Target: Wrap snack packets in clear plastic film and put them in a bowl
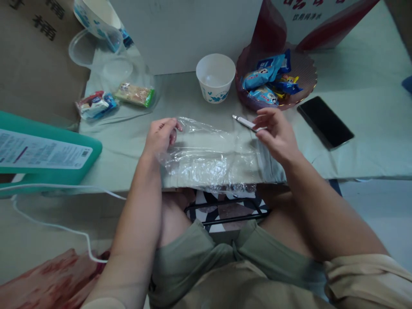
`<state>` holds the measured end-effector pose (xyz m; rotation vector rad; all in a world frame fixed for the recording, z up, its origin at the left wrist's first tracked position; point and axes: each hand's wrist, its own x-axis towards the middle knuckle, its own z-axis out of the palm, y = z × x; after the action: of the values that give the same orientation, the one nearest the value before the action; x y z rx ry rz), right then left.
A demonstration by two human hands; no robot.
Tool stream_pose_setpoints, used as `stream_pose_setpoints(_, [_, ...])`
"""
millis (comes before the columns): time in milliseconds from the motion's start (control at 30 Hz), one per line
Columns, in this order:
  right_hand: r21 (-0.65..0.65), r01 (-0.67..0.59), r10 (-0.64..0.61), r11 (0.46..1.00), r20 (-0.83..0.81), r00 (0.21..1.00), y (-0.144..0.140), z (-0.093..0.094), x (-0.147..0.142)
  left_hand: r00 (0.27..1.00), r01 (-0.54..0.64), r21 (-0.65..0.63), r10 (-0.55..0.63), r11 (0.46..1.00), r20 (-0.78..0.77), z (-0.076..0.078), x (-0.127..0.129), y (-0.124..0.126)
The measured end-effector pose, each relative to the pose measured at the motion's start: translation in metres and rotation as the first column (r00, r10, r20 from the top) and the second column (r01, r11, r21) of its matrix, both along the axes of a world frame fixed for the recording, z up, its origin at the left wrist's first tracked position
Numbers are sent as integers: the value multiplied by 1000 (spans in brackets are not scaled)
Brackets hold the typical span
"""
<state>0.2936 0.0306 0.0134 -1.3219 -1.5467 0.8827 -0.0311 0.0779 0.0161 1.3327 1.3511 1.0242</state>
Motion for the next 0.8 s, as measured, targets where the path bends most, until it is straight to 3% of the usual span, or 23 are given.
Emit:
stream_pose_setpoints(100, [38,-315,303,948,186,935,-8,-1,-2,1000,-17,5,17,1000,-4,1,1,0])
stream_pose_setpoints(200, [60,-395,355,917,335,873,-11,-8,-1,999,-31,28,31,999,18,2,1,0])
stream_pose_setpoints(400, [109,-83,47,991,305,951,-9,-5,0,998,-57,52,55,997,38,4,-1,-3])
stream_pose_setpoints(533, [97,129,-137,987,86,987,-12,4,-8,999,-40,77,40,996,6,4,-1,-4])
stream_pose_setpoints(633, [27,255,-251,966,-103,962,-9,2,-10,1000,-5,99,7,995,-20,3,-1,-5])
stream_pose_setpoints(733, [-80,306,-317,948,-268,910,-2,-5,-7,1000,-8,75,7,997,22,1,-1,-5])
stream_pose_setpoints(800, [-125,226,-253,966,-280,926,0,-7,-2,998,-34,50,30,998,62,2,0,-4])
